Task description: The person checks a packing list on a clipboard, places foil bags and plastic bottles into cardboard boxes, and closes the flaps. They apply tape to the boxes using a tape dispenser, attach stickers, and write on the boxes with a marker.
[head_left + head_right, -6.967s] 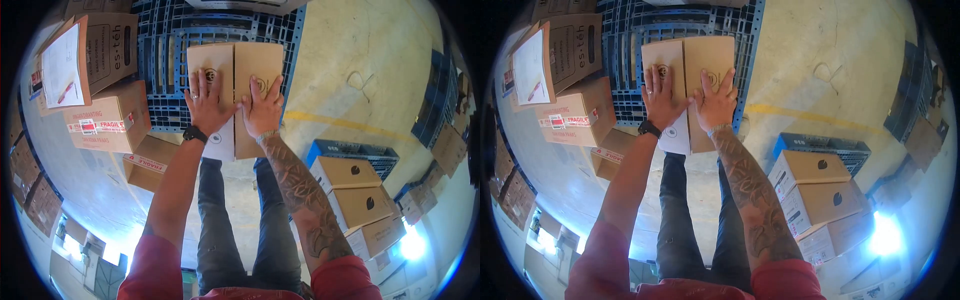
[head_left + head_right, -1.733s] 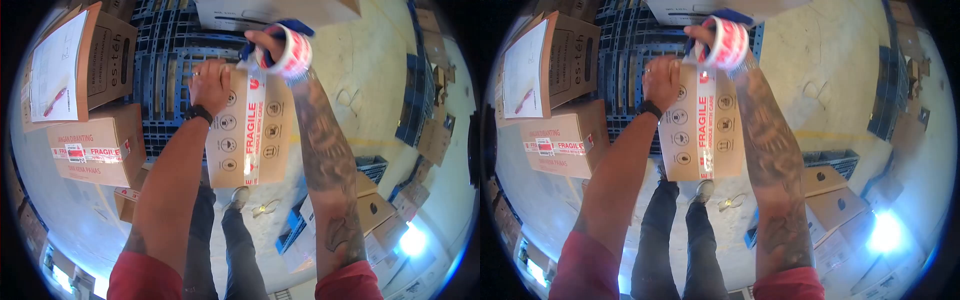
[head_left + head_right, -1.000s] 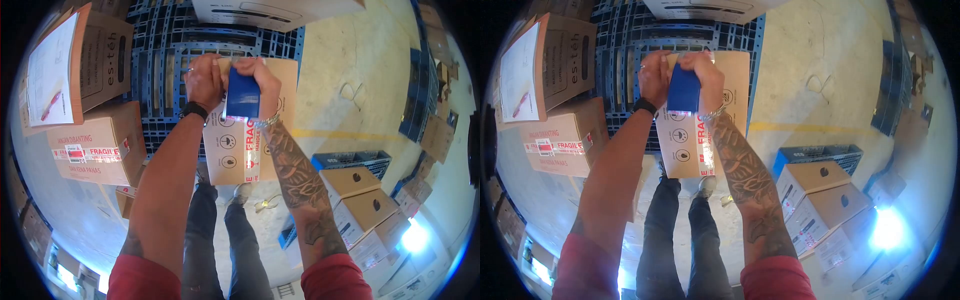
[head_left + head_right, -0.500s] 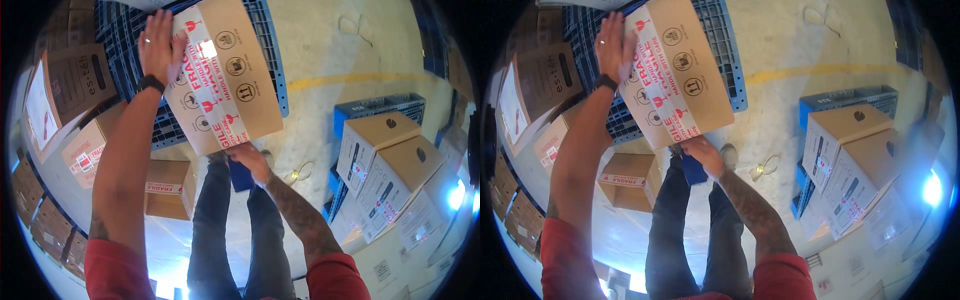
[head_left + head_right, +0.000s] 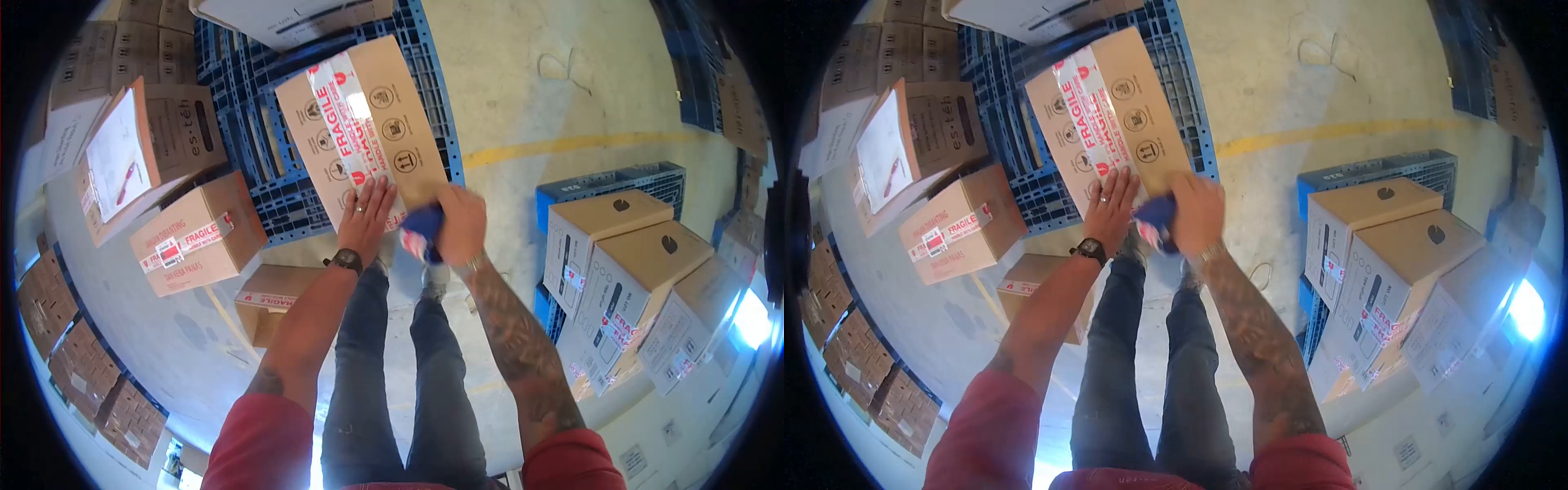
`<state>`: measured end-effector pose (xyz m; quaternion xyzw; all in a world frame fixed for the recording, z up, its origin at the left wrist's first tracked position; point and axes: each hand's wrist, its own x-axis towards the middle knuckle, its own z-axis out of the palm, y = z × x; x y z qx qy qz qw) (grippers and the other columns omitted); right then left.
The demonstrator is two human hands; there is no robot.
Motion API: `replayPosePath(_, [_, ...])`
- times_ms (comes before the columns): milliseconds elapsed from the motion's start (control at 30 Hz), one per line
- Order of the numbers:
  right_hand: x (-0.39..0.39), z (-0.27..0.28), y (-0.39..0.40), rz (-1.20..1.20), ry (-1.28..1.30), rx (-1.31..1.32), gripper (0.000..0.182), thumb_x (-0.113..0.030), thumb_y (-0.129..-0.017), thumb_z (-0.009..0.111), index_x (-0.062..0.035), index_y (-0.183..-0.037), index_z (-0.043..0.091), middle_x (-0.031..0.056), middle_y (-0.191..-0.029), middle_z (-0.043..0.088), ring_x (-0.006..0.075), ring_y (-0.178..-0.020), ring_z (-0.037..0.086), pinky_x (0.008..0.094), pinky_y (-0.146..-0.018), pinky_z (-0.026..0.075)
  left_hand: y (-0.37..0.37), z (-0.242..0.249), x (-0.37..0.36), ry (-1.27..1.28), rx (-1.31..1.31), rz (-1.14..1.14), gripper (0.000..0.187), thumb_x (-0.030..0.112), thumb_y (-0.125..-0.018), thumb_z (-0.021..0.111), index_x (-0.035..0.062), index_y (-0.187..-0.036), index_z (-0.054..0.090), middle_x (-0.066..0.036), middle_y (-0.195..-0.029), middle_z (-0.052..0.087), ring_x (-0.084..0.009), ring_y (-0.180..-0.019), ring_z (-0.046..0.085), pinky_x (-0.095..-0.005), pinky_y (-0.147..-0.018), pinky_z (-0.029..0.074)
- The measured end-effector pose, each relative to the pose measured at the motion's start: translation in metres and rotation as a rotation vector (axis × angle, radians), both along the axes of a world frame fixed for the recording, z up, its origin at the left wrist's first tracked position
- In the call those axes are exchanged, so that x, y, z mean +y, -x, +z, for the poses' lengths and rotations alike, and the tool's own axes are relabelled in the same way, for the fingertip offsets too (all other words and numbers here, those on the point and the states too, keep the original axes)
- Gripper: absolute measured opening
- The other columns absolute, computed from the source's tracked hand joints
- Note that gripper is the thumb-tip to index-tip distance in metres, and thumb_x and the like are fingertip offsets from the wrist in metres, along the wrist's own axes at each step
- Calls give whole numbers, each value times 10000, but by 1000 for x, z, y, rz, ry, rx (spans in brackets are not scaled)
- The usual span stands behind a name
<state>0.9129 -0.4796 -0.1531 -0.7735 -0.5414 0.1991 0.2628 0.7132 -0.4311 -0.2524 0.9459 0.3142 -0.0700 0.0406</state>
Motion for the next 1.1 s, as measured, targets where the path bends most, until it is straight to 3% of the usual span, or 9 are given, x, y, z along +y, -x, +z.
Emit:
replayPosePath(333, [216,-4,47,249,265,-397,442,-226,-902,631,-183,-1336,566,133,-1390,540,359,-1357,429,607,-1124,273,199,149,-78,997,-321,942,884,272,-847,722,-30,-1520,236,-299,-1423,457,-441,-1322,448,-442,-1104,377])
replayPosePath(567, [56,170,-44,289,417,83,258,-219,-827,706,-55,-1009,624,178,-1057,615,338,-1004,625,429,-866,513,418,273,-203,1357,553,1116,793,460,-885,676,-22,-1456,411,-244,-1404,529,-376,-1316,501,-420,-1130,368])
replayPosePath(667, [-55,308,-65,217,399,154,252,-263,-819,724,-77,-974,655,156,-972,626,325,-959,624,433,-843,504,495,236,-222,1118,509,252,661,437,-912,654,24,-1404,500,-208,-1318,609,-338,-1254,563,-398,-1094,409])
replayPosePath(700, [-89,352,-65,149,425,143,252,-263,-819,724,-77,-974,655,156,-972,626,325,-959,624,433,-843,504,427,303,-173,1195,413,837,568,442,-984,534,-63,-1235,591,-230,-1199,664,-352,-1221,572,-399,-1054,430])
replayPosePath(733, [-121,395,-67,108,487,146,251,-277,-821,726,-95,-983,667,145,-975,629,325,-966,620,428,-847,499,478,240,-172,907,129,230,513,412,-970,575,-35,-1220,613,-222,-1139,688,-361,-1125,625,-378,-1014,454])
replayPosePath(767, [-149,430,-71,76,536,145,251,-291,-822,727,-112,-992,680,134,-979,632,324,-972,617,424,-852,494,434,260,-146,1095,-26,1111,406,319,-951,609,-22,-1168,641,-220,-1101,695,-358,-1124,617,-378,-1020,443])
replayPosePath(833, [-208,488,-67,18,468,172,199,-269,-826,727,-131,-967,705,110,-990,641,312,-1019,601,429,-884,480,427,222,-79,910,-139,552,353,274,-949,593,-20,-1139,641,-201,-1158,663,-286,-1064,643,-385,-911,493])
replayPosePath(933, [-267,535,-28,-43,458,323,127,-235,-828,722,-141,-911,747,151,-1082,615,321,-1116,562,431,-955,458,299,311,11,1073,-371,1085,512,374,-954,599,20,-1322,573,-97,-1103,648,-183,-1002,638,-326,-762,500])
replayPosePath(1100, [-320,443,40,-310,541,168,222,-276,-826,664,-180,-989,780,256,-1319,535,416,-1145,578,444,-995,470,192,354,90,1027,-457,879,566,402,-956,610,39,-1383,530,-55,-1088,650,-134,-901,612,-293,-695,471])
